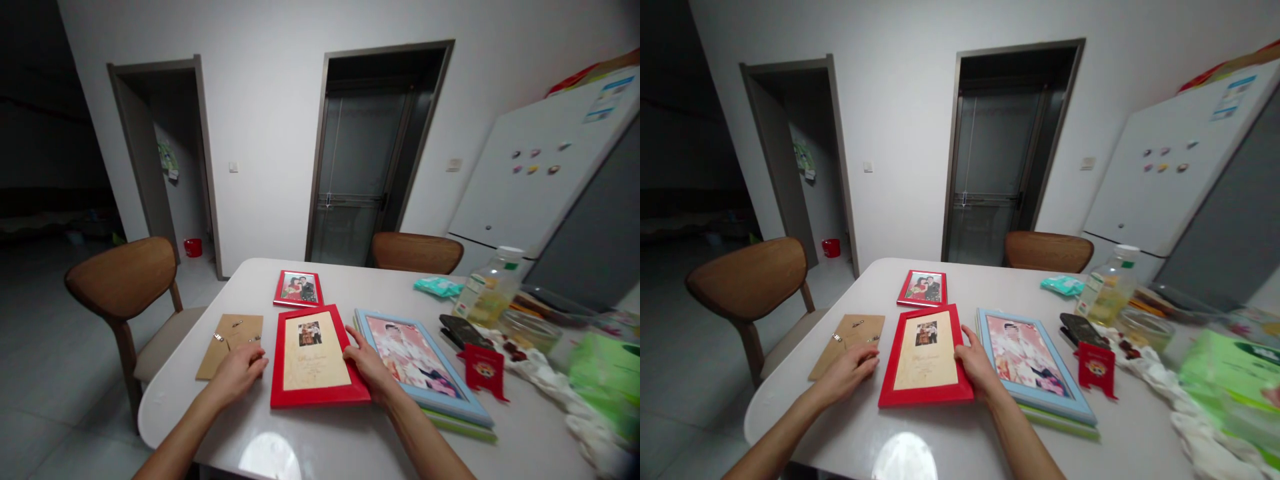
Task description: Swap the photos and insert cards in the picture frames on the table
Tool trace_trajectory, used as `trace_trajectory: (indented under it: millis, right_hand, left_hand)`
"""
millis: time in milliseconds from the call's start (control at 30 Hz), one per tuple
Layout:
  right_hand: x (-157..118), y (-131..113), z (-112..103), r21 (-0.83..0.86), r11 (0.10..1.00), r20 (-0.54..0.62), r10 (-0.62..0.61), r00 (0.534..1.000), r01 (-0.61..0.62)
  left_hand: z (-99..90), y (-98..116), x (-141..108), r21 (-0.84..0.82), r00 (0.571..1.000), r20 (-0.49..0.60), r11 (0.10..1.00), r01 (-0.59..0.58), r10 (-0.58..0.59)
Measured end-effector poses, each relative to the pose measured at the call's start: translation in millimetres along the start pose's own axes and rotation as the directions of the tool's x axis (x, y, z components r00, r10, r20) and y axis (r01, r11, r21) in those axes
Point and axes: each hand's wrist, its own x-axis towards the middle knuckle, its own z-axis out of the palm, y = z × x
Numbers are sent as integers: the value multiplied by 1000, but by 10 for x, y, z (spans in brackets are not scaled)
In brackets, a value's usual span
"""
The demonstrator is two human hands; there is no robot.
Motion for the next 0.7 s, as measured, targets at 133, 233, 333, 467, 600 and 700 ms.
trace_trajectory:
  millis: [133,233,333,467,600,700]
  right_hand:
    - [-107,-123,-57,350,937,16,6,1000,-11]
    - [-180,-246,-16,534,846,-9,1,1000,4]
    - [-240,-360,88,566,824,-7,-42,999,38]
    - [-243,-397,152,500,863,31,-99,995,70]
    - [-154,-270,37,238,965,-49,-104,993,112]
    - [-85,-112,-78,-235,965,-142,-151,978,115]
  left_hand:
    - [87,130,-6,20,998,50,999,25,-26]
    - [216,435,-35,-22,1000,10,1000,1,-1]
    - [432,838,-70,-191,990,-42,971,-141,136]
    - [589,1136,-75,-180,942,-161,930,-321,294]
    - [393,1043,-25,-89,889,-325,925,-370,324]
    - [165,766,9,-132,880,-457,969,-208,126]
